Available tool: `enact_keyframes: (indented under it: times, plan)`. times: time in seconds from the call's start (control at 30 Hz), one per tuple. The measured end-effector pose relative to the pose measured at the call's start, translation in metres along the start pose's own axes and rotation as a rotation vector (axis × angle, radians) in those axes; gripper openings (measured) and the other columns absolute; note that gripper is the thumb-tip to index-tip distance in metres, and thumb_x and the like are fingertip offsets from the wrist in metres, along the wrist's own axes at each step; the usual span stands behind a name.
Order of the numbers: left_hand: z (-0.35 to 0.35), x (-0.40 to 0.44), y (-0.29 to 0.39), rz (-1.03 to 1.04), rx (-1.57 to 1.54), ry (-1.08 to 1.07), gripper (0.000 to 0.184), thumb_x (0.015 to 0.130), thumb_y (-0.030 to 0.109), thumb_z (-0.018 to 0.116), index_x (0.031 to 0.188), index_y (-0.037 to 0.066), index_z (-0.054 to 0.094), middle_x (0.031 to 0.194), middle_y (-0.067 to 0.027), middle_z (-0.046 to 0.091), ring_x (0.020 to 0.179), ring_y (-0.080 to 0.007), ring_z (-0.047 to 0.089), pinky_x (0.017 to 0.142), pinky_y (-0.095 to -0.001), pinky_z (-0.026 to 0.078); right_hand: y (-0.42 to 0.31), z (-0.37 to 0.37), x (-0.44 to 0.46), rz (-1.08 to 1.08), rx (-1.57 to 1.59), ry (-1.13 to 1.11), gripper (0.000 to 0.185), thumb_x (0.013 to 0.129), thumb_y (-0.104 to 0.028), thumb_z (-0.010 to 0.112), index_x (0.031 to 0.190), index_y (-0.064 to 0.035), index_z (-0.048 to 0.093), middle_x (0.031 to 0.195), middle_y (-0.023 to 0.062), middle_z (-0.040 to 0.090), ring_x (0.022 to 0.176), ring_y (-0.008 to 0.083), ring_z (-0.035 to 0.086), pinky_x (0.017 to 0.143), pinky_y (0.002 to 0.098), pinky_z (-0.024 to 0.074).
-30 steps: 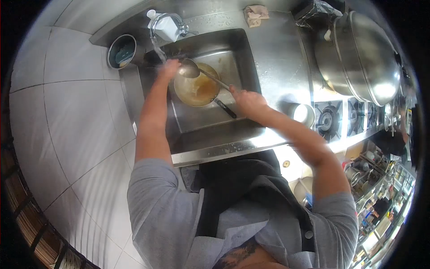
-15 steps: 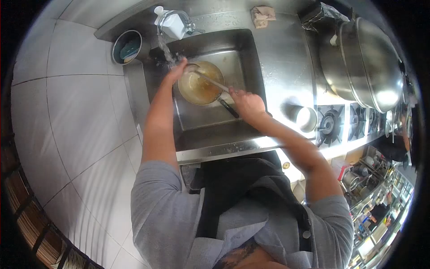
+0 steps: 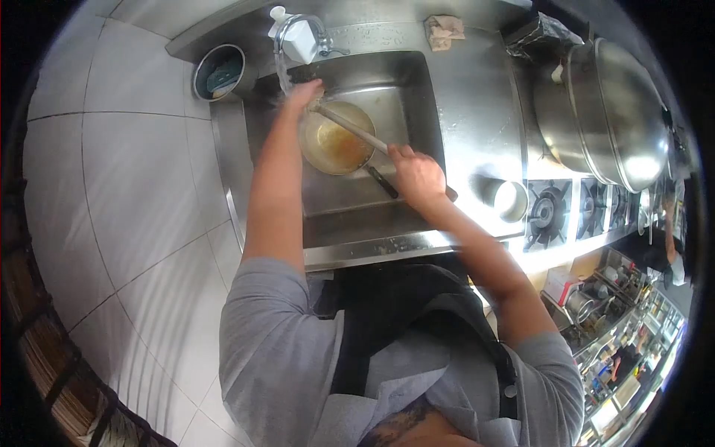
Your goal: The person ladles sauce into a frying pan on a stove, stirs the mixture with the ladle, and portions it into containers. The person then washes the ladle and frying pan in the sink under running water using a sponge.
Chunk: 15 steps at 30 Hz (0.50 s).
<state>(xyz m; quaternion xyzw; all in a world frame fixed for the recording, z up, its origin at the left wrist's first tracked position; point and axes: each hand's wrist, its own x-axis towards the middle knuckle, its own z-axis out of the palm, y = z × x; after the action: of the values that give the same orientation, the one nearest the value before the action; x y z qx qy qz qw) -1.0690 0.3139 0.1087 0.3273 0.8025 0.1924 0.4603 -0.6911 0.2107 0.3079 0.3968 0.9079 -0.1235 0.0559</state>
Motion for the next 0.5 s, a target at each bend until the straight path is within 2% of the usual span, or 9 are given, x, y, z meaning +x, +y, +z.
enact_keyframes:
  times: [0.13, 0.17, 0.23, 0.3, 0.33, 0.37, 0.4, 0.47, 0.5]
  plan:
    - [0.037, -0.094, 0.063, 0.066, 0.709, 0.306, 0.045, 0.093, 0.039, 0.051, 0.12, 0.009, 0.07, 0.136, -0.0167, 0.06, 0.124, -0.0377, 0.058, 0.105, -0.05, 0.044, -0.007, 0.005, 0.018, 0.02, -0.014, -0.024, 0.048, 0.086, -0.011, 0.058, 0.134, -0.013, 0.056, 0.104, 0.0085, 0.066, 0.088, 0.0254, 0.071, 0.078, 0.0365, 0.0566]
    - [0.048, -0.035, 0.019, -0.085, 0.639, 0.247, 0.046, 0.09, 0.035, 0.049, 0.122, 0.007, 0.068, 0.136, -0.0165, 0.06, 0.123, -0.0377, 0.058, 0.106, -0.0455, 0.044, -0.012, 0.009, 0.013, 0.038, 0.008, -0.055, 0.051, 0.083, -0.009, 0.06, 0.134, -0.0146, 0.057, 0.106, 0.0078, 0.065, 0.09, 0.0259, 0.07, 0.079, 0.0374, 0.0564]
    - [0.026, -0.046, 0.016, -0.159, 0.542, 0.178, 0.049, 0.09, 0.041, 0.051, 0.119, 0.006, 0.069, 0.126, -0.0193, 0.065, 0.118, -0.0379, 0.062, 0.101, -0.047, 0.046, -0.016, 0.011, 0.005, 0.027, -0.001, -0.073, 0.045, 0.086, -0.011, 0.058, 0.131, -0.0111, 0.058, 0.105, 0.0085, 0.066, 0.091, 0.0246, 0.071, 0.078, 0.0369, 0.0562]
    - [0.025, -0.022, -0.005, 0.13, 0.515, 0.004, 0.048, 0.092, 0.041, 0.048, 0.114, 0.005, 0.071, 0.123, -0.0202, 0.066, 0.117, -0.0336, 0.063, 0.098, -0.0457, 0.047, -0.011, 0.0, 0.0, 0.054, -0.014, -0.155, 0.039, 0.089, -0.015, 0.056, 0.127, -0.0067, 0.061, 0.107, 0.0094, 0.067, 0.095, 0.0235, 0.071, 0.078, 0.0368, 0.0557]
    - [0.025, -0.035, 0.014, 0.021, 0.702, -0.005, 0.044, 0.092, 0.038, 0.051, 0.113, 0.005, 0.072, 0.123, -0.0195, 0.067, 0.116, -0.035, 0.063, 0.098, -0.0461, 0.048, -0.016, -0.006, 0.001, 0.094, -0.001, -0.231, 0.038, 0.09, -0.016, 0.056, 0.126, -0.0059, 0.062, 0.108, 0.0095, 0.067, 0.099, 0.0237, 0.07, 0.078, 0.0373, 0.0554]
    - [0.044, -0.002, -0.011, -0.005, 0.77, 0.148, 0.038, 0.092, 0.03, 0.054, 0.111, 0.004, 0.073, 0.12, -0.0189, 0.068, 0.111, -0.0367, 0.066, 0.094, -0.0464, 0.052, -0.018, 0.012, 0.0, 0.084, -0.019, -0.147, 0.037, 0.09, -0.016, 0.056, 0.125, -0.0055, 0.062, 0.112, 0.0114, 0.066, 0.1, 0.0247, 0.07, 0.078, 0.0377, 0.0551]
    - [0.047, -0.016, -0.006, 0.183, 0.996, 0.189, 0.031, 0.092, 0.023, 0.055, 0.107, 0.005, 0.074, 0.117, -0.0185, 0.07, 0.107, -0.0379, 0.068, 0.087, -0.0464, 0.055, -0.017, 0.031, 0.001, 0.073, -0.046, -0.063, 0.036, 0.09, -0.017, 0.056, 0.124, -0.0052, 0.063, 0.117, 0.0132, 0.066, 0.101, 0.0257, 0.069, 0.078, 0.0382, 0.0549]
    - [0.044, -0.062, 0.024, 0.005, 0.478, 0.37, 0.026, 0.091, 0.021, 0.058, 0.103, 0.004, 0.073, 0.107, -0.02, 0.071, 0.1, -0.0356, 0.07, 0.082, -0.0461, 0.057, -0.022, -0.001, 0.001, 0.095, -0.054, -0.213, 0.037, 0.092, -0.016, 0.055, 0.126, -0.0035, 0.061, 0.126, 0.0188, 0.063, 0.102, 0.0276, 0.07, 0.08, 0.0387, 0.0543]
    - [0.037, -0.09, 0.04, 0.18, 0.486, 0.319, 0.025, 0.089, 0.025, 0.062, 0.095, 0.002, 0.072, 0.1, -0.0199, 0.071, 0.094, -0.0359, 0.07, 0.08, -0.0462, 0.056, -0.023, 0.001, 0.005, 0.154, 0.034, -0.23, 0.037, 0.091, -0.015, 0.056, 0.126, -0.0021, 0.06, 0.126, 0.0209, 0.063, 0.101, 0.0279, 0.07, 0.08, 0.0408, 0.0546]
